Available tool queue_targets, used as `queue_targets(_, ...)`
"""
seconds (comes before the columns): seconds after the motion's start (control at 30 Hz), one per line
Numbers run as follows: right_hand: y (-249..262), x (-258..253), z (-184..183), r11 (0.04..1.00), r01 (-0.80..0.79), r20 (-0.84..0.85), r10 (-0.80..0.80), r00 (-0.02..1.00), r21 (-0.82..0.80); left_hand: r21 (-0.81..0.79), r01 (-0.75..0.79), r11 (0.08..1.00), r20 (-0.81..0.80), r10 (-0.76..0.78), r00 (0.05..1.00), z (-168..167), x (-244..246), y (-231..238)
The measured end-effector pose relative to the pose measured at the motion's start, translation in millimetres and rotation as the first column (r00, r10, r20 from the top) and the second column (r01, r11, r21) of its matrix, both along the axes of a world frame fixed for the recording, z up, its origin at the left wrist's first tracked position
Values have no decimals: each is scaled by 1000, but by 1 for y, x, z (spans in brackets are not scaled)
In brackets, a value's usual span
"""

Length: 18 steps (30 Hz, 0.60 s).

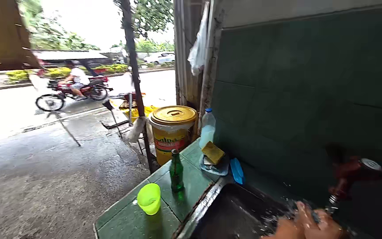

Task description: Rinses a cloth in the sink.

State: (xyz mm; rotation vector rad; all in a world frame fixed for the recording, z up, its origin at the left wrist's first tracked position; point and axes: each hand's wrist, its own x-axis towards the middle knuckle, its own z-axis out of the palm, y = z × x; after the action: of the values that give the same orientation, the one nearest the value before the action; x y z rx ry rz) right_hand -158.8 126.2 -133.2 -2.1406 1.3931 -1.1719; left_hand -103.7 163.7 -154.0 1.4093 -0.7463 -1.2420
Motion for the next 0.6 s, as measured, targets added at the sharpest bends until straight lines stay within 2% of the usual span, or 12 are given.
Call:
queue_targets(0.07,-12,-14,2,988,140,1,-141,990,64,26,28,999,-114,-24,993,13,-1,6)
queue_targets(0.13,1,-16,9,978,182,12,-185,983,106,32,70,997,-166,-64,984,22,5,3)
queue_targets(0.23,19,-2,-4,998,49,94,-46,995,-34,22,-22,1000,-164,25,986,10,12,-10)
queue_targets(0.3,10,-9,-12,999,16,114,-20,993,31,62,-27,998,-125,35,991,14,13,-12)
queue_targets(0.33,3,-19,-14,992,-4,106,-9,994,126,71,-20,997,-142,30,989,17,12,-11)
queue_targets(0.47,-13,-47,-8,896,-210,149,164,975,390,-143,103,984,-194,-130,972,28,29,-13)
queue_targets(0.53,-10,-48,11,888,-223,131,185,974,402,-257,164,952,-132,-203,970,25,44,-14)
queue_targets(0.6,-12,-47,19,917,-193,105,167,980,348,-311,224,924,31,-225,974,6,57,-14)
